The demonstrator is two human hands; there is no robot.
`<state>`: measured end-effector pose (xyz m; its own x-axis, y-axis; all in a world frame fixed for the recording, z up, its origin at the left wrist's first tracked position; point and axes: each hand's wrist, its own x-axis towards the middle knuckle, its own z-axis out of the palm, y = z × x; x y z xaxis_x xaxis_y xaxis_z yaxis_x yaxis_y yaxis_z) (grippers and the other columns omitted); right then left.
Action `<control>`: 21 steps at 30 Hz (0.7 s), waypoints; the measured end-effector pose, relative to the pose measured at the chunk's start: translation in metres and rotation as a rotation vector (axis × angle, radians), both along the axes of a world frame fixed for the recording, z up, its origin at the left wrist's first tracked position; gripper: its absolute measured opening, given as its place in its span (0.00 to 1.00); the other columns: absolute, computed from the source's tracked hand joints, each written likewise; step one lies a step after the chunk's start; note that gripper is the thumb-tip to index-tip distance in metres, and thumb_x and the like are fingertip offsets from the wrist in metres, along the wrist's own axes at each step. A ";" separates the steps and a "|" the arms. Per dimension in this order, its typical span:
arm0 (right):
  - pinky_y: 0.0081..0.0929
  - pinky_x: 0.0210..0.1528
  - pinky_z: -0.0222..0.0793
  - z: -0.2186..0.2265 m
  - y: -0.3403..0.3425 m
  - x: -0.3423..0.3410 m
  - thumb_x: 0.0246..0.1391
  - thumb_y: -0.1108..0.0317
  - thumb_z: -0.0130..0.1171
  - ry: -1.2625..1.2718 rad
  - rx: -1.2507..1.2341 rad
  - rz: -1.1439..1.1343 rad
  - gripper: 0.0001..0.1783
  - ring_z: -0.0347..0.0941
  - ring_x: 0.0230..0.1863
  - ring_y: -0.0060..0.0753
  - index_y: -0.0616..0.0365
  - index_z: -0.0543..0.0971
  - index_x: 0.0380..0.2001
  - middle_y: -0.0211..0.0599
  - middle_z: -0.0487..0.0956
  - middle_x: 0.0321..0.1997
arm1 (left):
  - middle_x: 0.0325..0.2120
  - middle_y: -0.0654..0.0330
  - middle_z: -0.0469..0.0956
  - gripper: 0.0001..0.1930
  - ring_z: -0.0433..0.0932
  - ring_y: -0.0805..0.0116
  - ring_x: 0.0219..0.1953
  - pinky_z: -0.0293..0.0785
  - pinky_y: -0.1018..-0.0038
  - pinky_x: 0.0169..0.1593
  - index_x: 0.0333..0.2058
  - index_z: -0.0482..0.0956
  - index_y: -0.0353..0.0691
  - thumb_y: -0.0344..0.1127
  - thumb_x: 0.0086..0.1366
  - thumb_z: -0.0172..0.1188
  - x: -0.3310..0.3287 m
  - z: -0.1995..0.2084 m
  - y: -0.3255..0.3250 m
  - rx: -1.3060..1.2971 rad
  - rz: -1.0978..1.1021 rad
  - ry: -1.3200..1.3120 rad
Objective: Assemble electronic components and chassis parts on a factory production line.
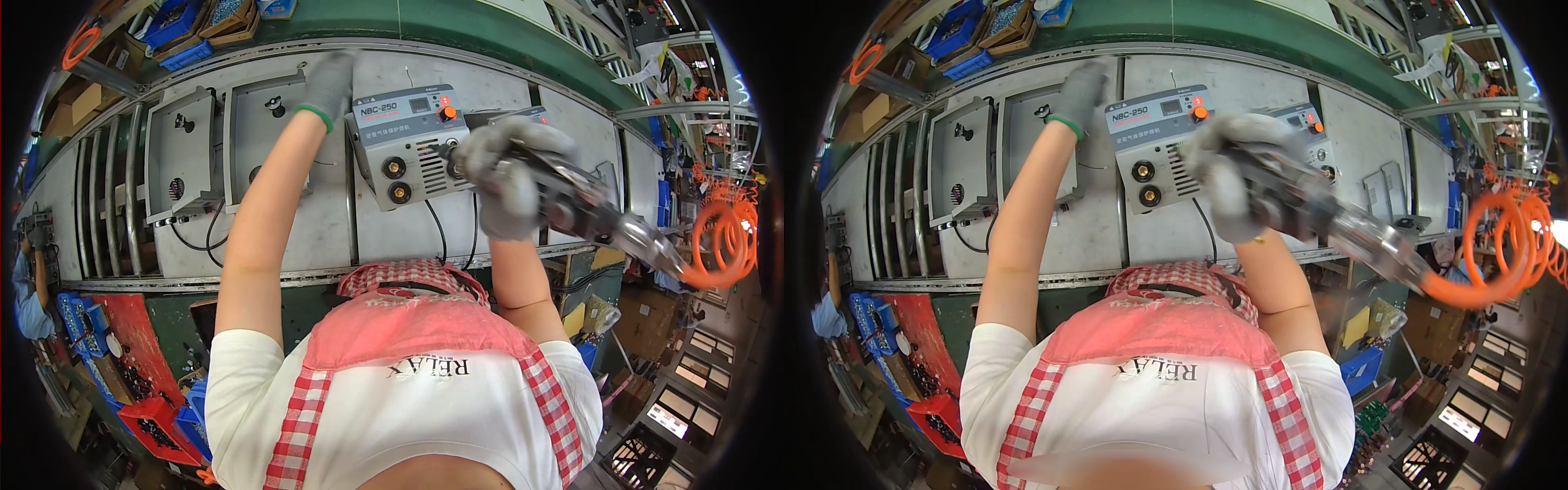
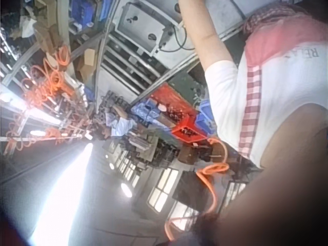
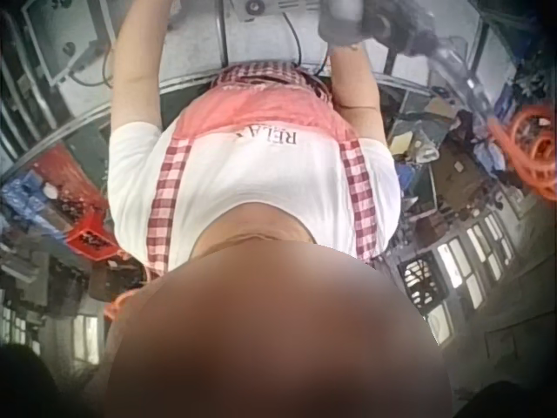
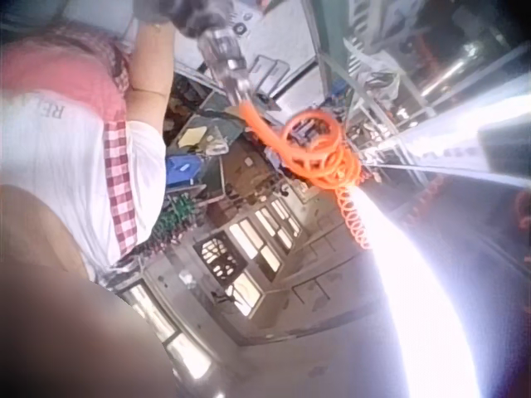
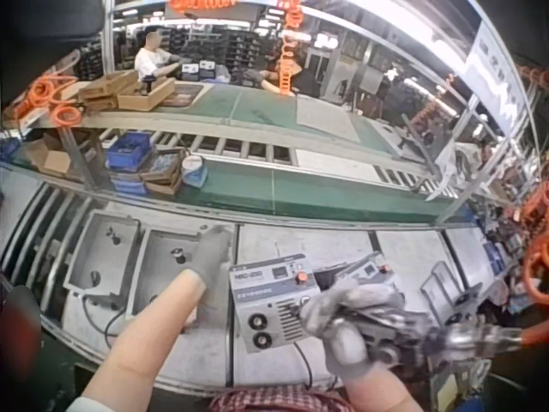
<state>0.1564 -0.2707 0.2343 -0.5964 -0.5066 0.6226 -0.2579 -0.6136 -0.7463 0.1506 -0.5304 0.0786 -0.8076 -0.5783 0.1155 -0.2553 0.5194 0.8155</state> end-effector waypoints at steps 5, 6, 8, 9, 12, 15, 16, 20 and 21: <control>0.36 0.30 0.69 0.043 0.064 -0.012 0.56 0.63 0.50 0.113 -0.168 -0.058 0.20 0.69 0.24 0.30 0.46 0.67 0.53 0.42 0.72 0.38 | 0.43 0.49 0.75 0.16 0.77 0.60 0.44 0.75 0.71 0.48 0.48 0.68 0.26 0.21 0.61 0.42 0.032 0.071 0.042 1.114 0.150 0.637; 0.36 0.30 0.69 0.047 0.080 -0.013 0.56 0.63 0.50 0.121 -0.172 -0.086 0.20 0.69 0.24 0.30 0.46 0.67 0.53 0.42 0.72 0.38 | 0.46 0.47 0.73 0.16 0.75 0.59 0.47 0.74 0.73 0.53 0.50 0.66 0.24 0.22 0.64 0.42 0.031 0.089 0.068 1.161 -0.010 0.612; 0.36 0.29 0.68 0.047 0.101 -0.014 0.57 0.63 0.48 0.107 -0.272 -0.116 0.21 0.69 0.22 0.28 0.47 0.66 0.55 0.44 0.72 0.41 | 0.48 0.48 0.72 0.16 0.74 0.60 0.49 0.74 0.74 0.53 0.51 0.65 0.26 0.27 0.67 0.43 0.040 0.102 0.113 1.177 -0.173 0.558; 0.36 0.29 0.68 0.046 0.111 -0.018 0.57 0.63 0.47 0.162 -0.275 -0.093 0.22 0.67 0.20 0.26 0.48 0.66 0.56 0.45 0.71 0.44 | 0.48 0.48 0.73 0.17 0.75 0.62 0.48 0.74 0.75 0.52 0.52 0.65 0.27 0.30 0.68 0.44 0.042 0.104 0.137 1.252 -0.271 0.543; 0.35 0.28 0.67 0.047 0.133 -0.017 0.58 0.64 0.46 0.128 -0.333 -0.045 0.22 0.67 0.20 0.26 0.47 0.65 0.57 0.45 0.72 0.45 | 0.43 0.53 0.74 0.17 0.75 0.71 0.40 0.74 0.80 0.43 0.51 0.67 0.30 0.35 0.69 0.46 0.046 0.114 0.207 1.410 -0.406 0.429; 0.33 0.26 0.66 0.043 0.153 -0.023 0.59 0.62 0.47 0.108 -0.336 -0.028 0.22 0.68 0.22 0.27 0.48 0.65 0.57 0.45 0.72 0.45 | 0.34 0.59 0.75 0.15 0.70 0.80 0.27 0.68 0.86 0.29 0.46 0.70 0.33 0.40 0.69 0.48 0.045 0.099 0.241 1.557 -0.504 0.295; 0.32 0.25 0.66 0.042 0.154 -0.023 0.59 0.62 0.47 0.076 -0.340 0.021 0.21 0.68 0.23 0.27 0.49 0.66 0.56 0.45 0.73 0.44 | 0.29 0.61 0.74 0.14 0.67 0.82 0.21 0.63 0.87 0.21 0.42 0.71 0.35 0.42 0.69 0.49 0.047 0.091 0.247 1.619 -0.564 0.261; 0.35 0.27 0.68 0.042 0.181 -0.030 0.57 0.64 0.50 0.059 -0.308 -0.014 0.20 0.70 0.25 0.30 0.50 0.69 0.53 0.44 0.73 0.44 | 0.21 0.67 0.69 0.19 0.56 0.86 0.14 0.53 0.87 0.17 0.36 0.73 0.35 0.49 0.68 0.50 0.041 0.096 0.285 1.650 -0.502 0.247; 0.37 0.29 0.69 0.043 0.187 -0.031 0.57 0.65 0.51 0.024 -0.303 0.008 0.19 0.71 0.27 0.32 0.50 0.68 0.52 0.43 0.73 0.43 | 0.18 0.68 0.68 0.22 0.55 0.86 0.13 0.52 0.86 0.17 0.34 0.73 0.34 0.52 0.67 0.50 0.040 0.102 0.292 1.580 -0.456 0.211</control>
